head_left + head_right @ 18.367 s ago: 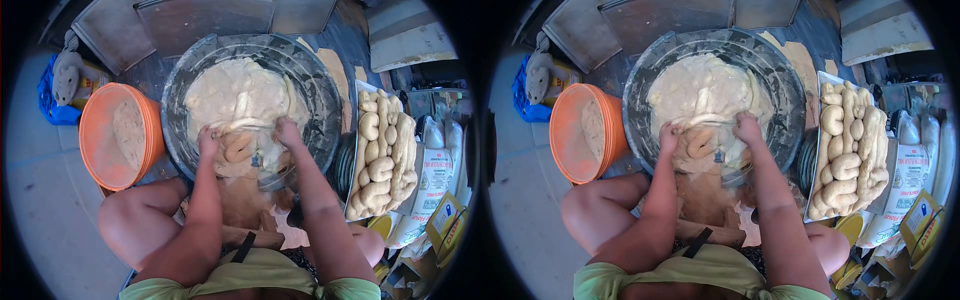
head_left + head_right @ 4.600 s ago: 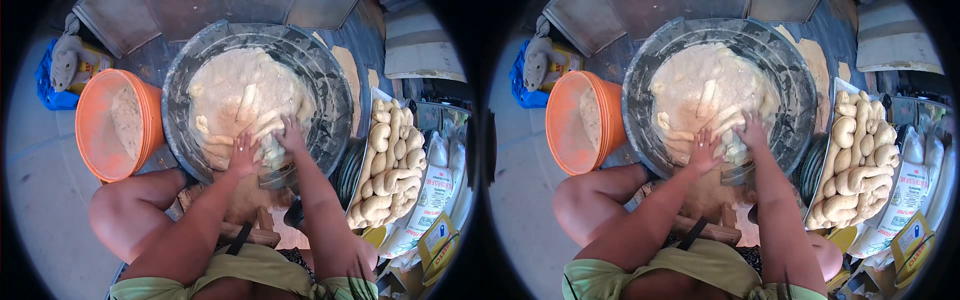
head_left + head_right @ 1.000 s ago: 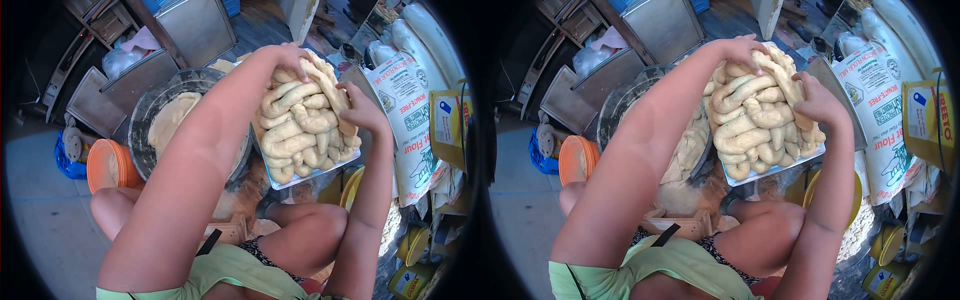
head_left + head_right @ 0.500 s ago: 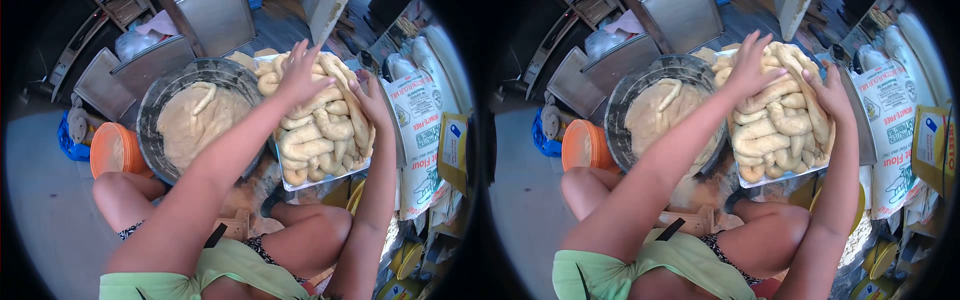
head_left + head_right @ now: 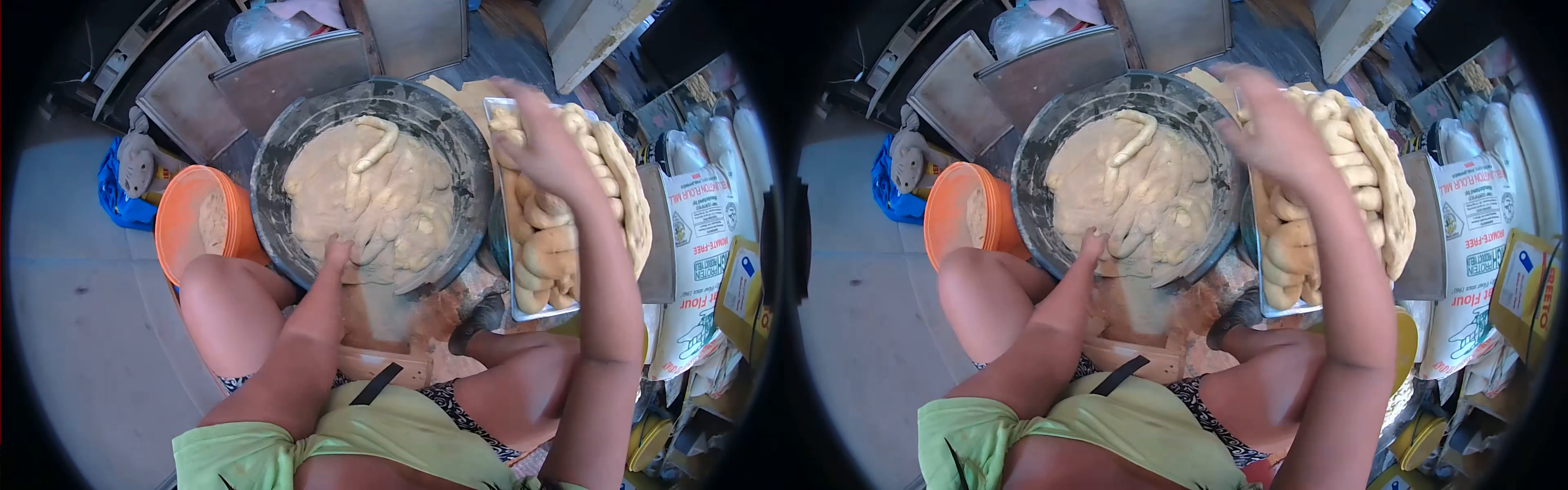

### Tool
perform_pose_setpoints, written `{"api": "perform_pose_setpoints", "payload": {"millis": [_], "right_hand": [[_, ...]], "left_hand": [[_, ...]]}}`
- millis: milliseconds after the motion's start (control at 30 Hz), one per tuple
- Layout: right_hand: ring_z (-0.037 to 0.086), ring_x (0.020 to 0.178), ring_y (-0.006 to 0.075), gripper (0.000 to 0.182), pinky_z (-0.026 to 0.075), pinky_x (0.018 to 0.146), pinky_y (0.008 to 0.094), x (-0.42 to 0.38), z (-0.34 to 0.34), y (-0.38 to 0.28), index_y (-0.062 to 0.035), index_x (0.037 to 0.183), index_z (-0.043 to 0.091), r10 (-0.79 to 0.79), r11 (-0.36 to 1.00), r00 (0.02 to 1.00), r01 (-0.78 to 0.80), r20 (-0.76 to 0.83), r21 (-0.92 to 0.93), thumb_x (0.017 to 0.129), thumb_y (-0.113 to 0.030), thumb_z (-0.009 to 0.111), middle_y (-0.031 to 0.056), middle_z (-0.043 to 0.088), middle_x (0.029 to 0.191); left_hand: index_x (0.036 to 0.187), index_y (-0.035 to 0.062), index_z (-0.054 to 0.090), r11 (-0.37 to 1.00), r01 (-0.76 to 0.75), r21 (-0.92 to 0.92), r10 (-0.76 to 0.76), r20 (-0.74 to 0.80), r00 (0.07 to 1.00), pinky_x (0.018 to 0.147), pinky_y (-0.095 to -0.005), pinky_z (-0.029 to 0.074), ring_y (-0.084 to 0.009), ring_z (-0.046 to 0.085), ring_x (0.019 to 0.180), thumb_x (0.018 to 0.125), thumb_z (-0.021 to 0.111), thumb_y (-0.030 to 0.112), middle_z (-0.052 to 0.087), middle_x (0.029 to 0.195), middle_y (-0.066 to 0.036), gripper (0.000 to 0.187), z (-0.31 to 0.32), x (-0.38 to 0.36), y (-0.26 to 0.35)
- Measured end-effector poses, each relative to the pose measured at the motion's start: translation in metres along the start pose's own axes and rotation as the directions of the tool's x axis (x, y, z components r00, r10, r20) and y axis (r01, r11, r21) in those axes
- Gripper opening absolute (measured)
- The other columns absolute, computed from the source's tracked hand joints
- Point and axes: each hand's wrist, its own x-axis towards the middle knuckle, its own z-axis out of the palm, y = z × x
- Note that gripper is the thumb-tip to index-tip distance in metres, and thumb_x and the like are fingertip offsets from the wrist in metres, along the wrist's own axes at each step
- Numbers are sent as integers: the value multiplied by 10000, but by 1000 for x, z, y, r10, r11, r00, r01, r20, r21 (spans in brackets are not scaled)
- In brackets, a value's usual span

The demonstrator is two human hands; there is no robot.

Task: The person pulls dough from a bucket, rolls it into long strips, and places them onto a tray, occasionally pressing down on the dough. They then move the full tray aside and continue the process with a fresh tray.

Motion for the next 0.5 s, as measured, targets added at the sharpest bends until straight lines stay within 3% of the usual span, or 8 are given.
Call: {"api": "perform_pose_setpoints", "payload": {"millis": [67,167,200,267,300,367,433,500], "right_hand": [[489,1130,311,504,376,966,361,20,61,1,-59,1247,461,86,996,958,-93,275,10,775,-166,602,180,511,1207],[543,1055,337,473,425,911,380,37,173,57,-61,1194,535,316,949,775,-266,548,-170,761,-243,589,208,551,1159],[561,1028,340,465,435,900,382,28,220,90,-51,1173,551,390,920,761,-350,518,-179,753,-247,588,212,563,1140],[523,1078,336,518,415,922,384,1,288,134,-42,1204,511,571,781,627,-613,530,-116,730,-236,588,211,510,1205],[468,1154,328,585,386,954,384,-15,313,141,-41,1256,456,650,640,498,-766,574,-62,715,-220,589,207,445,1289],[422,1198,329,605,361,975,403,-75,394,165,-42,1258,430,754,656,562,-668,341,-351,699,-194,602,184,413,1323],[291,1295,300,633,283,1028,432,-106,395,128,-82,1309,384,730,683,609,-639,309,-355,717,-174,591,160,322,1397],[331,1253,317,627,298,1019,427,-113,388,111,-80,1282,404,722,691,624,-638,298,-339,693,-154,606,170,375,1336]], "left_hand": [[1259,-70,406,998,19,-62,-24,-90,996,878,-385,447,-392,554,987,686,675,215,522,1131,-265,695,48,34,-62],[1251,-83,410,839,248,-484,-184,177,967,873,-366,436,-319,538,1022,701,655,170,524,1129,-257,653,18,-40,26],[1251,-83,410,834,261,-485,-194,184,964,873,-366,436,-319,538,1022,701,655,170,524,1129,-257,653,25,-40,23],[1250,-82,418,988,98,-120,-98,0,995,883,-372,431,-345,528,1038,691,654,150,508,1157,-264,649,32,-37,11],[1250,-82,418,985,112,-130,-113,-2,994,883,-372,431,-345,528,1038,691,654,150,508,1157,-264,649,31,-32,6],[1188,-16,478,998,57,-33,-56,33,998,910,-392,410,-361,499,1064,680,671,182,505,1138,-250,578,29,-24,-2],[1156,17,508,998,54,15,-55,64,996,923,-402,400,-368,484,1077,674,680,198,503,1129,-243,543,23,-29,-1],[1261,-11,439,991,14,132,-27,100,995,929,-393,403,-394,473,1102,703,644,157,455,1236,-261,618,-1,-37,37]]}}
